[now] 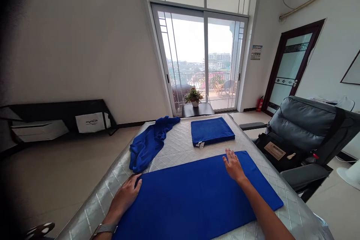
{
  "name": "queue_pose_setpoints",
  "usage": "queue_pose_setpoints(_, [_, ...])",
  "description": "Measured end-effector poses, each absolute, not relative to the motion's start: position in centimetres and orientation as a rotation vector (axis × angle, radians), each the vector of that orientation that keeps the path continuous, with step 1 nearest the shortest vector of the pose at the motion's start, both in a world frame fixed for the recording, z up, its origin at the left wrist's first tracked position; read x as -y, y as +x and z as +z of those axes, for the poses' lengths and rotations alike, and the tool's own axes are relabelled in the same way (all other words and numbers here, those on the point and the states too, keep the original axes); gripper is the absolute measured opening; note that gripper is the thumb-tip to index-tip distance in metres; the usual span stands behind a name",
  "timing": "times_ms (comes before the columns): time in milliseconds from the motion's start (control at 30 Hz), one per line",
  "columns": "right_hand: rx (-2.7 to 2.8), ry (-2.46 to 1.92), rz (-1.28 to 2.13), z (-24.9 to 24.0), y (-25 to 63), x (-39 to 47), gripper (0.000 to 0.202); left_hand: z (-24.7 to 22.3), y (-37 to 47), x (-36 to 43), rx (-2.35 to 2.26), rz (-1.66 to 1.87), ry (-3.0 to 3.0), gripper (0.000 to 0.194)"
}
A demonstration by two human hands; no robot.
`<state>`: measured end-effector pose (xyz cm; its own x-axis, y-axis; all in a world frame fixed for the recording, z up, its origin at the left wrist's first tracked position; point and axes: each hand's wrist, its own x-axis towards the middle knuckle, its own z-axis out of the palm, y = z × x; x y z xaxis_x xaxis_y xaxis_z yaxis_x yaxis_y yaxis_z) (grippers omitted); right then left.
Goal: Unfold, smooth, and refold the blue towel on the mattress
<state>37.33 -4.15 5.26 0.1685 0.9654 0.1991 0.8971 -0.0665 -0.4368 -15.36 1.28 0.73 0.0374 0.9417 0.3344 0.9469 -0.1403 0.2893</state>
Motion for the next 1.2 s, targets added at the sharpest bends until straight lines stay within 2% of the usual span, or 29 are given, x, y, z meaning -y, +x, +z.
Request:
queue_pose_setpoints(267, [2.175,-1.52,0.568,9.2,18.1,9.4,0.065,1.2,-15.0,-0.9,2.039,-0.7,-2.261,0.043])
queue_pose_setpoints(567, [2.201,-1.281,0.694,7.8,2.1,13.6,0.069,1.1,-15.0,-1.0,1.974,-0.72,-2.254,0.037])
queue_pose_setpoints(800, [2.146,-1.313,0.725,7.2,-1.0,14.4,0.067,0.7,-15.1,-1.2,1.976,-0.749,-2.23,0.036])
queue_pose_setpoints(1200, [2.082,-1.495,0.745,5.0,1.1,13.7,0.07,2.2,-14.2,-0.1,2.039,-0.724,-2.226,0.038])
